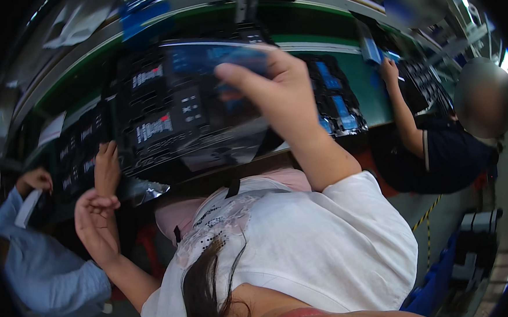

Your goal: Applying protective blue films to electronic components in a tray.

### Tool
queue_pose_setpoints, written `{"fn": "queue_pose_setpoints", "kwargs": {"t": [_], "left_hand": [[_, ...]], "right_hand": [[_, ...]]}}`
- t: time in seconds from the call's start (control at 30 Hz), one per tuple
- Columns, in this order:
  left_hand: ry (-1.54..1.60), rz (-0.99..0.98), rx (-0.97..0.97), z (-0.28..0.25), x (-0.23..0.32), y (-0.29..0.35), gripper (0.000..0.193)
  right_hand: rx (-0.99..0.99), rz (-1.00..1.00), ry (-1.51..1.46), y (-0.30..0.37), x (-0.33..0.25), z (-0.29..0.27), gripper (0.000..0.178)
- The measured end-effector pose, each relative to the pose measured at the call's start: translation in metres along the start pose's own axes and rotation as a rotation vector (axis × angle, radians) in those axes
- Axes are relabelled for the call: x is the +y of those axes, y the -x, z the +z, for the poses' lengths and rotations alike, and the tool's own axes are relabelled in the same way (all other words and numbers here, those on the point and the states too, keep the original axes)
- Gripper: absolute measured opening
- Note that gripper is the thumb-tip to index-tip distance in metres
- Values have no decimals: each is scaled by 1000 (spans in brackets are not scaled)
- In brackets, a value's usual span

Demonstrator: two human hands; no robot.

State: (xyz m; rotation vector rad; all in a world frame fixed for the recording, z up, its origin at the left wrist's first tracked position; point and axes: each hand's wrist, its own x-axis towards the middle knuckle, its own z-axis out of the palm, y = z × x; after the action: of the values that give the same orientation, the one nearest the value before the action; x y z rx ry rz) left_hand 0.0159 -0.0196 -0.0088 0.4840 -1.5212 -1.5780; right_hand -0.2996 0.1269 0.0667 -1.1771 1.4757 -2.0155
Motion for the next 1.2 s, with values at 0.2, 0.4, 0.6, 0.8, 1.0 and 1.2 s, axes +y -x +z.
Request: {"fn": "queue_pose_setpoints", "kwargs": {"t": [0.2, 0.4, 0.6, 0.8, 1.0, 1.2], "left_hand": [[201, -646, -67, -87, -91, 72, 31], [154, -959, 484, -137, -230, 149, 22], [316, -906, 1008, -175, -333, 202, 16], [241, -727, 1007, -199, -349, 186, 16], [117, -642, 985, -209, -348, 183, 16], [-34, -636, 923, -194, -337, 213, 15]], "right_hand": [[-11, 143, 157, -14, 5, 7, 28], [47, 56, 296, -9, 4, 26, 26], [140, 27, 371, -1, 8, 18, 24], [93, -1, 341, 1, 6, 18, 20], [107, 12, 318, -7, 7, 16, 16], [143, 15, 353, -8, 4, 26, 16]]}}
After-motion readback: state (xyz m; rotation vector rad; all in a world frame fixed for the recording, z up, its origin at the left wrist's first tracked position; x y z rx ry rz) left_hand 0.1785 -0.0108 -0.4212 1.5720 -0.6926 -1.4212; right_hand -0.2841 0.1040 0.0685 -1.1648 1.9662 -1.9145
